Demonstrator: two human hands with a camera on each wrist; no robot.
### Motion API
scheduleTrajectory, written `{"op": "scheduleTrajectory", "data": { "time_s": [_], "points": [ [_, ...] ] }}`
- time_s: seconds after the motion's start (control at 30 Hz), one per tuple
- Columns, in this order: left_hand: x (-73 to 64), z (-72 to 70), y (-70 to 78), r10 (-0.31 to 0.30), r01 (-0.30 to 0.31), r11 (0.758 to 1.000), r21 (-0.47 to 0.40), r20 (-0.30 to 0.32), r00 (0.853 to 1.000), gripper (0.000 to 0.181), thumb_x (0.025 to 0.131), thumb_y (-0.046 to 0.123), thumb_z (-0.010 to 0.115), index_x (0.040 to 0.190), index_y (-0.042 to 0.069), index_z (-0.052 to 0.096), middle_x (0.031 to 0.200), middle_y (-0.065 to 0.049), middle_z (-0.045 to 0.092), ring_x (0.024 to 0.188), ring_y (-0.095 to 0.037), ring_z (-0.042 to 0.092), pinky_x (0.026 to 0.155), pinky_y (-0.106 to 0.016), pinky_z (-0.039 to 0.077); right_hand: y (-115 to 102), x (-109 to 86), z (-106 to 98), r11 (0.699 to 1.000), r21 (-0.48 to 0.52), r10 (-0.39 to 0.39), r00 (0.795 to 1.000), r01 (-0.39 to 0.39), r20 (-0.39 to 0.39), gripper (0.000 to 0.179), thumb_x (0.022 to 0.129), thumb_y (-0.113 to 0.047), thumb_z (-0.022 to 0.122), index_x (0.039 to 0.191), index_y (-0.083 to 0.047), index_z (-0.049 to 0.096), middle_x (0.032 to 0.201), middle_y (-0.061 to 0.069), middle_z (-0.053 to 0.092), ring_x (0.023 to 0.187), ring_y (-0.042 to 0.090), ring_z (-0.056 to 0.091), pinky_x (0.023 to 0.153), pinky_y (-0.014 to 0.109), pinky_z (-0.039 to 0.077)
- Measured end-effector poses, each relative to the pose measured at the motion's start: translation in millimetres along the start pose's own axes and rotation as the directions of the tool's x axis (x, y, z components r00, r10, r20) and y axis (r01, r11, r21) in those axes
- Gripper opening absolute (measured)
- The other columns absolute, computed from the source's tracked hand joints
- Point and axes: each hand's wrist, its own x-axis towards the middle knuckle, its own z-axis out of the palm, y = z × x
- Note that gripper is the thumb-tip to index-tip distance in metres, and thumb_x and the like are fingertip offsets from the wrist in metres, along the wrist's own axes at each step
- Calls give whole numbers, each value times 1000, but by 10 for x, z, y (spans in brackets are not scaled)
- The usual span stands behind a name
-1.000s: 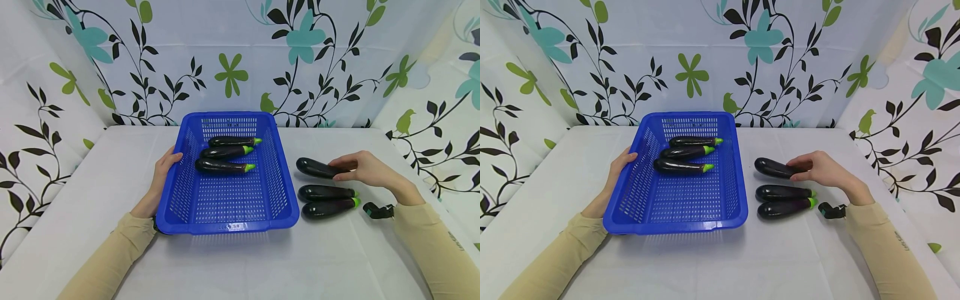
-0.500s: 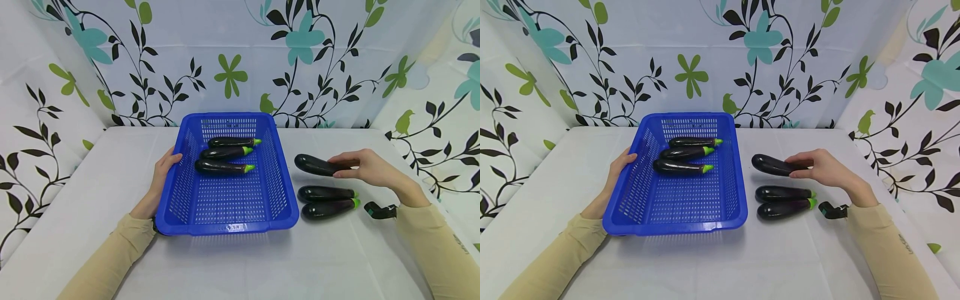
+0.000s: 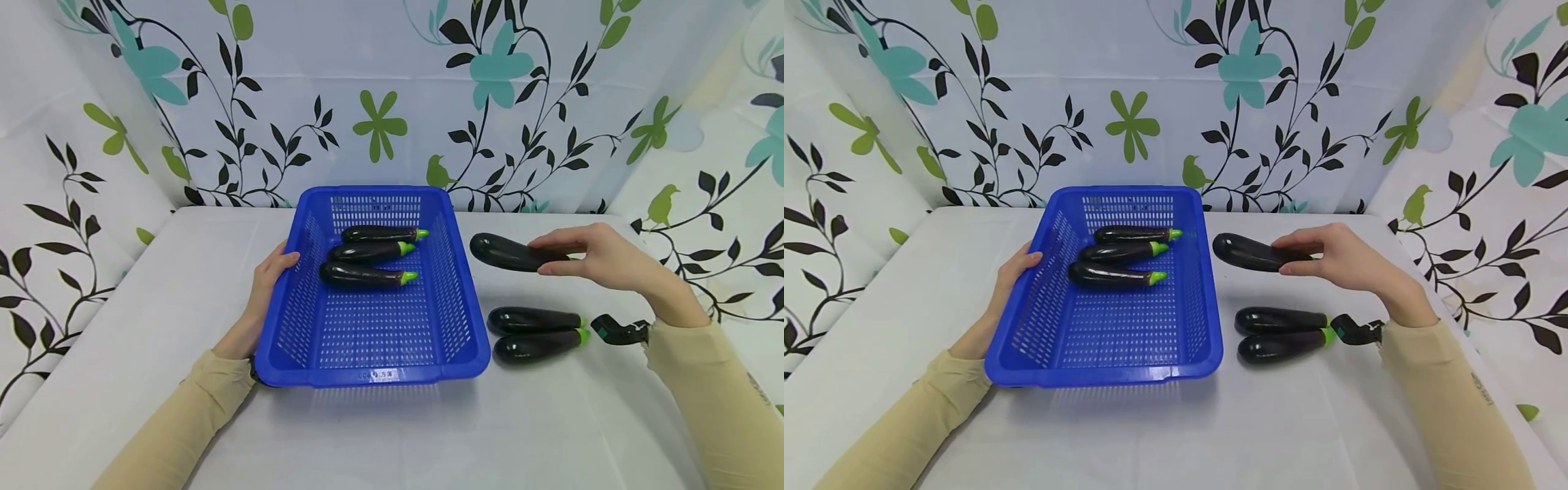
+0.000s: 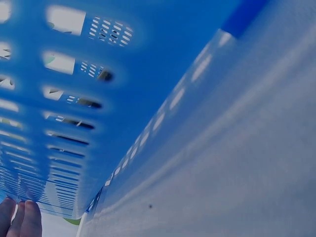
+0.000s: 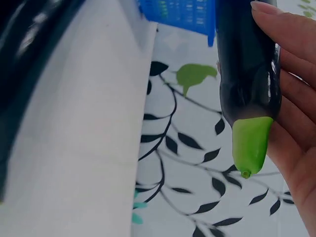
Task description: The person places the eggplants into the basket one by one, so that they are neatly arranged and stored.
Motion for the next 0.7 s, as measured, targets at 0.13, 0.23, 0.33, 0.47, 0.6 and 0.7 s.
{"op": "scheduleTrajectory", "data": {
  "time_s": [0.13, 0.23, 0.33, 0.47, 0.6, 0.7],
  "points": [
    [-7, -13, 4, 2, -2, 1000, -9, 1, 1000, 53, 102, 20, 44, 154, 13, 37, 135, -11, 57, 111, -21, 64, 89, -30, 56, -130, 138, -17, 998, -47, -33, 999, 33, 18, 37, 84, -17, 81, 120, -19, 73, 115, -4, 72, 99, 2, 65, 84, 9, 49],
    [-10, -14, 2, 3, -3, 1000, 13, 0, 1000, 54, 102, 21, 43, 155, 14, 35, 141, -14, 51, 115, -21, 62, 92, -30, 55, -212, 209, -12, 997, -57, -40, 998, 42, 50, 37, 85, -20, 80, 121, -19, 72, 117, -4, 71, 100, 5, 66, 85, 13, 50],
    [-7, -6, 1, -1, 1, 1000, 17, -5, 1000, 54, 102, 21, 43, 156, 16, 35, 145, -17, 47, 118, -22, 60, 93, -29, 54, -270, 243, -9, 998, -26, -46, 996, 49, 77, 37, 86, -20, 79, 123, -17, 72, 118, -2, 71, 100, 9, 66, 85, 17, 52],
    [-3, -12, 1, -8, 8, 1000, 13, -2, 1000, 54, 102, 22, 43, 156, 16, 35, 145, -18, 46, 118, -22, 60, 93, -29, 54, -315, 262, -5, 999, 0, -50, 995, 50, 90, 37, 86, -20, 79, 122, -17, 72, 117, -2, 72, 99, 9, 66, 84, 19, 52],
    [-9, -21, 4, -9, 9, 1000, 22, -6, 1000, 54, 102, 22, 43, 156, 16, 35, 144, -17, 48, 115, -22, 62, 91, -29, 55, -333, 294, 7, 998, -8, -61, 994, 62, 96, 38, 85, -19, 80, 122, -16, 72, 116, -1, 72, 97, 9, 66, 84, 21, 53],
    [-9, -26, 1, -7, 7, 1000, 29, -13, 1000, 54, 102, 22, 43, 155, 15, 35, 143, -17, 49, 114, -21, 62, 90, -29, 55, -366, 327, 15, 996, -12, -82, 991, 84, 107, 37, 86, -19, 79, 122, -16, 72, 114, -2, 72, 94, 10, 65, 83, 24, 54]
  ]
}}
